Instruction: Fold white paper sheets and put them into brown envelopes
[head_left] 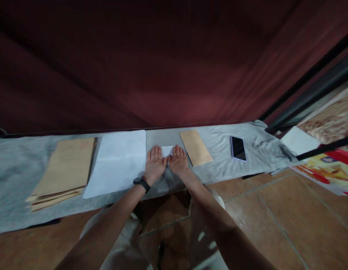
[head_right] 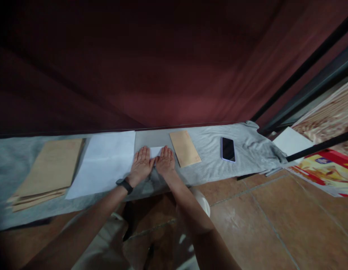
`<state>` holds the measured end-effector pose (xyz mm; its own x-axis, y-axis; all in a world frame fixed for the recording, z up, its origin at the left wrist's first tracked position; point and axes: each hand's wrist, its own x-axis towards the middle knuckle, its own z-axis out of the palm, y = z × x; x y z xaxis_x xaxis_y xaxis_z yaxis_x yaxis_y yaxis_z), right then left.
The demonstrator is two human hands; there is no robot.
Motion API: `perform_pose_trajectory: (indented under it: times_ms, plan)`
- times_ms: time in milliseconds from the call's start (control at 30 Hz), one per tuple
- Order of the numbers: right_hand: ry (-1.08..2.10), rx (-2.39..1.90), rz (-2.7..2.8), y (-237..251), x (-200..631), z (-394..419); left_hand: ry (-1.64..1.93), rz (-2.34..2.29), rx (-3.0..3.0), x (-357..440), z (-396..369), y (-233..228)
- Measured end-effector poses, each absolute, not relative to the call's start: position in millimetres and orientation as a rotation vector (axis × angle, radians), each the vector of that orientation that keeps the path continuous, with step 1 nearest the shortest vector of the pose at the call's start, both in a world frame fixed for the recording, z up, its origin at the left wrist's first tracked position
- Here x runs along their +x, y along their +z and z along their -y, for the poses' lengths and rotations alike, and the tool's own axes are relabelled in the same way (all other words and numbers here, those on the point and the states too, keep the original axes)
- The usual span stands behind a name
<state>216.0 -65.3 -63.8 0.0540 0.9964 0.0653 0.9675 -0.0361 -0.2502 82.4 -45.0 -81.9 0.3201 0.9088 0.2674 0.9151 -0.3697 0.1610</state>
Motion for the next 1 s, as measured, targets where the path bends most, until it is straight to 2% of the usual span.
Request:
perform_pose_trajectory:
  times_ms: [367, 567, 1000]
  plan:
    - [0.183, -2.132, 1.942, -48, 201, 56, -0.47, 1.738, -2.545, 77, 42, -91]
    - [0.17, -1.931, 2.076, -61, 190, 56, -0.301, 1.789, -2.605, 76, 42, -87]
    - [-0.019, -1.935, 2.101, -85, 231, 58, -0.392, 1.732, -2.559, 53, 50, -75]
